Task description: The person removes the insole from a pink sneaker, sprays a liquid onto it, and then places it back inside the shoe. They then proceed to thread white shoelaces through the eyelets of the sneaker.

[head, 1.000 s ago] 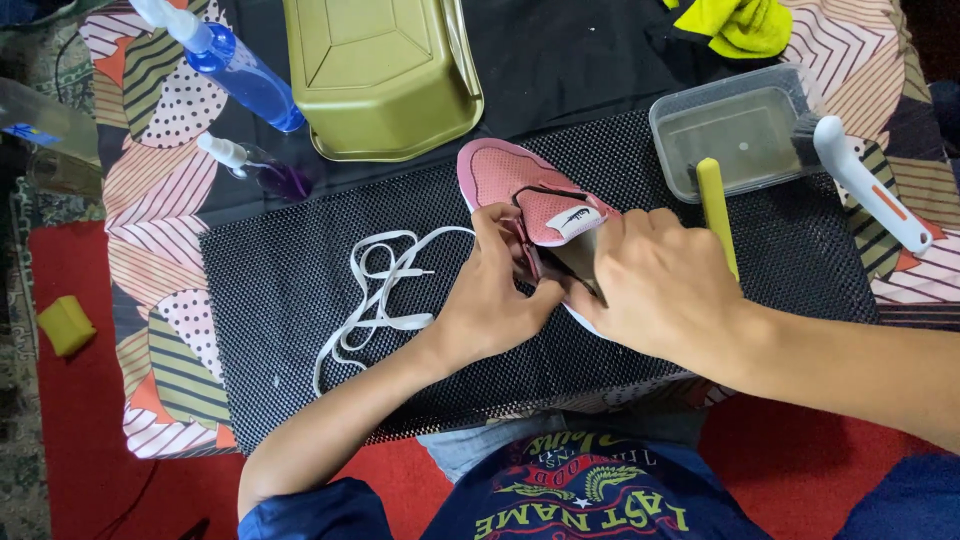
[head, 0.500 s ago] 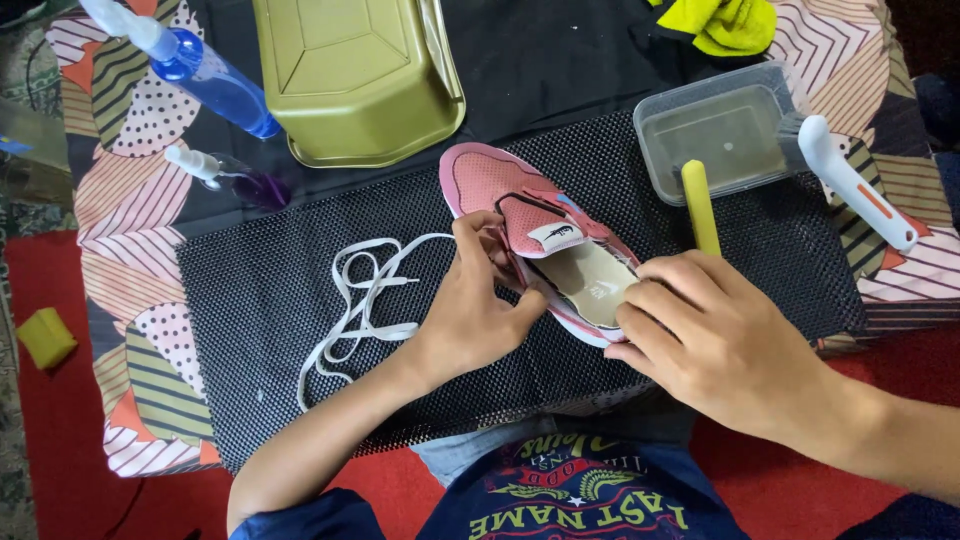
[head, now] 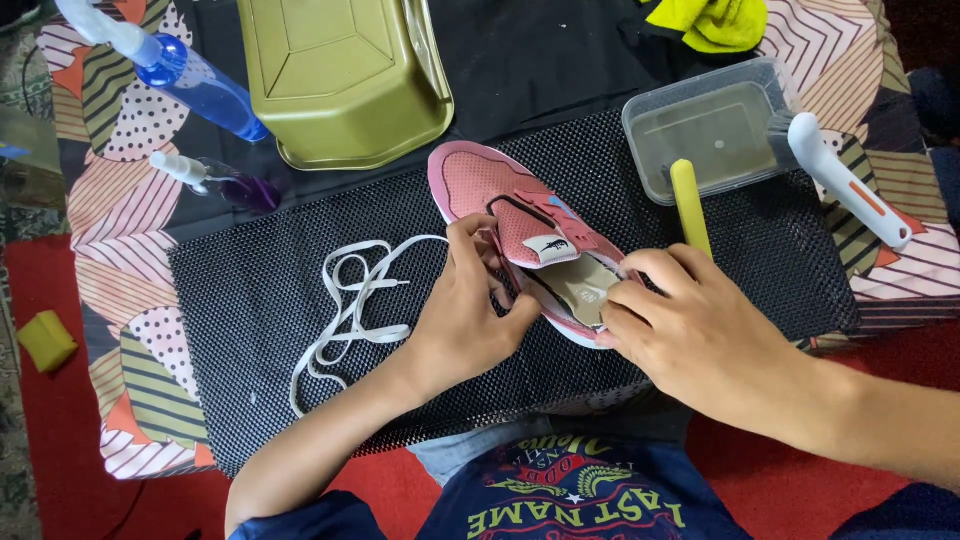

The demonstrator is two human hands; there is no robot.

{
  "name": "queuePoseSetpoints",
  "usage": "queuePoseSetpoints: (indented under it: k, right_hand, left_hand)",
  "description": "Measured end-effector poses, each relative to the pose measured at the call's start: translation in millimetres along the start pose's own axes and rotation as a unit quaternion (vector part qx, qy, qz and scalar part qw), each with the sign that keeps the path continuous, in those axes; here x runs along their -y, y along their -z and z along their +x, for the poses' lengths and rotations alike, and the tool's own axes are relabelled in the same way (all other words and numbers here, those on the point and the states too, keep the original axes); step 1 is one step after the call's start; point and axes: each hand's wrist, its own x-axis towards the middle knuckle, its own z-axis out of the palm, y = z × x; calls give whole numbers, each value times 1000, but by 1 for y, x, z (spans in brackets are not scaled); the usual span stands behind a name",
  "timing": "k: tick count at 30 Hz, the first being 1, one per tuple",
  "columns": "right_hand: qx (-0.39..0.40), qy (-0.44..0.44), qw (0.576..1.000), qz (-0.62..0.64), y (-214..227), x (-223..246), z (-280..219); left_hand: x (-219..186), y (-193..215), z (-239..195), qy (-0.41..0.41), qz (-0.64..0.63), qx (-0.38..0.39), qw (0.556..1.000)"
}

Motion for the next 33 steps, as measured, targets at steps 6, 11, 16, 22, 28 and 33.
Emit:
queuePoseSetpoints:
  k: [6, 11, 16, 22, 28, 33]
  right_hand:
    - [161, -21, 986, 46, -17, -16, 3]
    - [204, -60, 977, 32, -17, -7, 20]
    - [87, -24, 995, -42, -3, 7, 26]
    - [136, -37, 986, 91, -23, 4, 16]
    - [250, -50, 962, 97, -35, -3, 20]
    - [302, -61, 947, 92, -29, -4, 27]
  left_hand:
    - [0, -1, -3, 26, 29, -5, 999]
    - [13, -5, 0, -11, 48, -37, 998]
    - [14, -5, 2, -21, 40, -43, 998]
    - [12, -5, 3, -26, 39, -41, 998]
    - [12, -7, 1, -38, 37, -39, 998]
    - [11, -5, -1, -33, 42, -43, 998]
